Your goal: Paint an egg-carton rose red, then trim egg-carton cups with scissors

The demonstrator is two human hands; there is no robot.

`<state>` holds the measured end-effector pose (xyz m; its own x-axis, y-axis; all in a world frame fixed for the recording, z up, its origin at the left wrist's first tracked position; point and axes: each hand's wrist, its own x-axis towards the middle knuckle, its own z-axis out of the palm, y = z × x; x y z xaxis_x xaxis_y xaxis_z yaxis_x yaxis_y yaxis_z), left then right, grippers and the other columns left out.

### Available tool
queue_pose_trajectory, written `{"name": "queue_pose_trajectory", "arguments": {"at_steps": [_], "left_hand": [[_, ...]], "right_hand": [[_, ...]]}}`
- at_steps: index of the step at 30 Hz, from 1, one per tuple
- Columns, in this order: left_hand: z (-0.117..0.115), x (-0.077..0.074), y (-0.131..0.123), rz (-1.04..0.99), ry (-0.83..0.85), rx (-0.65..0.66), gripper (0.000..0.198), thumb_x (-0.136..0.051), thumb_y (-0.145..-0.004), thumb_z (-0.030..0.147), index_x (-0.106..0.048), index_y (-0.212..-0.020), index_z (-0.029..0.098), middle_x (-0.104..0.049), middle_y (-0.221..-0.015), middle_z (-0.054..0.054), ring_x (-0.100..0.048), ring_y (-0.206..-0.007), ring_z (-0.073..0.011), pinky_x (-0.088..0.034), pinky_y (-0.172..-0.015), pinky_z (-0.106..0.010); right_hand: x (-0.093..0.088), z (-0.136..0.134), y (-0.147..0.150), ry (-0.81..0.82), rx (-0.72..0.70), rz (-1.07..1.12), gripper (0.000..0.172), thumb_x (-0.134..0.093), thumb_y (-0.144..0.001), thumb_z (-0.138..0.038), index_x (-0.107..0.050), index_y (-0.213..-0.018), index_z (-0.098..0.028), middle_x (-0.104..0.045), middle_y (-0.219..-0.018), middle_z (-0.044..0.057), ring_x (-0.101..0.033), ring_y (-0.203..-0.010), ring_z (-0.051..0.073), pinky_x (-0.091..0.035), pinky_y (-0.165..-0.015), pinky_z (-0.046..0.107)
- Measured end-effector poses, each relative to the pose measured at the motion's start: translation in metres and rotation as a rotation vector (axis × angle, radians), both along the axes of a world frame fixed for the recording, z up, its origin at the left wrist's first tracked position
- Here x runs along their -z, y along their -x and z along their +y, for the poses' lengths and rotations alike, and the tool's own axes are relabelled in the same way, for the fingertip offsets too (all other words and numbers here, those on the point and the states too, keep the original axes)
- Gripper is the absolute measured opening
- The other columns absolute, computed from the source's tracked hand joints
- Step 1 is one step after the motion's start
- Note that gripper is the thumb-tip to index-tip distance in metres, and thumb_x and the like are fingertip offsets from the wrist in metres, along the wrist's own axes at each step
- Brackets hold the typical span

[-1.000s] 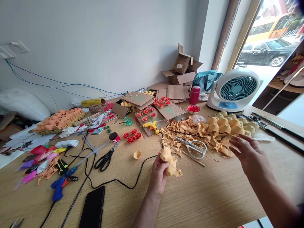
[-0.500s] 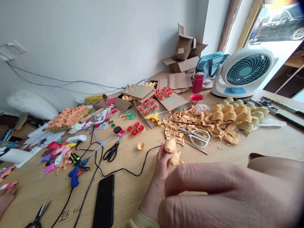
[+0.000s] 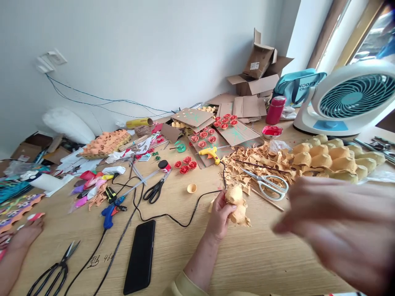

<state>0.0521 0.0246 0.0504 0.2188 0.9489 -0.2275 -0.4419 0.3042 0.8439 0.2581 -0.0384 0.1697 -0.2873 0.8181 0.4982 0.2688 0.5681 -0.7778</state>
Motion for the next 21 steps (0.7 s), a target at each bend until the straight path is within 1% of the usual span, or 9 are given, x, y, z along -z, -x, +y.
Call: {"name": "queue_pose_trajectory", "arguments": {"at_steps": [2,4,6,9,12,14,16,19,21], "left_hand": [[0.001,0.003,-0.001,0.022,-0.065,0.052,0.037,-0.076,-0.065,0.021,-0.067,-0.101,0.018,-0.069,-0.093,-0.004,-0.062,-0.086,-0.0196,-0.049,-0.079,-0.028],[0.001,0.008,-0.002,0.05,-0.153,0.089,0.042,-0.08,-0.068,0.025,-0.062,-0.105,0.019,-0.067,-0.093,-0.004,-0.061,-0.085,-0.0183,-0.048,-0.078,-0.027],[-0.001,0.012,-0.002,0.115,-0.259,0.099,0.05,-0.081,-0.072,0.028,-0.058,-0.115,0.02,-0.066,-0.097,-0.005,-0.061,-0.087,-0.0188,-0.048,-0.079,-0.027],[-0.005,0.015,0.001,0.315,-0.394,0.085,0.063,-0.076,-0.078,0.026,-0.049,-0.135,0.022,-0.062,-0.113,-0.011,-0.063,-0.093,-0.0221,-0.049,-0.082,-0.03],[-0.008,0.013,0.004,0.475,-0.428,0.058,0.069,-0.072,-0.08,0.021,-0.046,-0.144,0.023,-0.061,-0.119,-0.013,-0.064,-0.096,-0.0244,-0.049,-0.088,-0.034],[-0.009,0.01,0.004,0.474,-0.428,0.023,0.072,-0.074,-0.078,0.02,-0.048,-0.145,0.023,-0.063,-0.121,-0.013,-0.064,-0.102,-0.027,-0.048,-0.094,-0.036],[-0.009,0.008,0.003,0.439,-0.42,-0.031,0.075,-0.079,-0.074,0.019,-0.051,-0.143,0.023,-0.065,-0.122,-0.014,-0.062,-0.108,-0.0289,-0.046,-0.097,-0.036],[-0.007,0.01,0.002,0.439,-0.408,-0.125,0.076,-0.084,-0.07,0.022,-0.054,-0.14,0.023,-0.068,-0.115,-0.012,-0.064,-0.102,-0.0275,-0.047,-0.094,-0.033],[-0.006,0.012,0.003,0.483,-0.41,-0.126,0.073,-0.085,-0.07,0.024,-0.056,-0.137,0.024,-0.07,-0.108,-0.009,-0.064,-0.093,-0.0253,-0.048,-0.088,-0.031]], "right_hand": [[0.009,0.028,0.006,-0.034,-0.019,-0.197,0.047,-0.073,-0.086,-0.035,-0.064,-0.132,-0.04,-0.072,-0.119,0.003,-0.066,-0.116,0.03,-0.059,-0.097,0.044],[0.031,0.049,0.015,0.004,0.007,-0.373,0.054,-0.067,-0.09,-0.041,-0.055,-0.143,-0.032,-0.063,-0.136,0.009,-0.062,-0.123,0.031,-0.056,-0.099,0.046],[0.057,0.06,0.023,0.076,-0.023,-0.434,0.055,-0.066,-0.091,-0.045,-0.054,-0.142,-0.03,-0.061,-0.136,0.011,-0.062,-0.122,0.03,-0.055,-0.099,0.045],[0.085,0.064,0.027,0.173,-0.04,-0.451,0.044,-0.066,-0.09,-0.041,-0.061,-0.133,-0.029,-0.063,-0.13,0.011,-0.065,-0.114,0.029,-0.055,-0.095,0.044],[0.095,0.066,0.029,0.225,-0.07,-0.377,0.042,-0.069,-0.087,-0.033,-0.063,-0.128,-0.027,-0.066,-0.126,0.01,-0.065,-0.112,0.028,-0.054,-0.095,0.042],[0.096,0.069,0.03,0.23,-0.116,-0.291,0.04,-0.067,-0.087,-0.027,-0.063,-0.127,-0.027,-0.069,-0.122,0.007,-0.065,-0.111,0.026,-0.053,-0.095,0.039],[0.099,0.071,0.031,0.216,-0.106,-0.21,0.036,-0.064,-0.088,-0.024,-0.063,-0.124,-0.026,-0.07,-0.119,0.006,-0.065,-0.109,0.025,-0.051,-0.096,0.037],[0.108,0.071,0.033,0.19,-0.01,-0.135,0.029,-0.063,-0.09,-0.032,-0.062,-0.117,-0.021,-0.071,-0.113,0.008,-0.065,-0.103,0.025,-0.052,-0.091,0.037],[0.114,0.07,0.034,0.196,0.025,-0.113,0.029,-0.064,-0.09,-0.039,-0.06,-0.111,-0.02,-0.071,-0.105,0.008,-0.065,-0.095,0.024,-0.052,-0.084,0.035]]}}
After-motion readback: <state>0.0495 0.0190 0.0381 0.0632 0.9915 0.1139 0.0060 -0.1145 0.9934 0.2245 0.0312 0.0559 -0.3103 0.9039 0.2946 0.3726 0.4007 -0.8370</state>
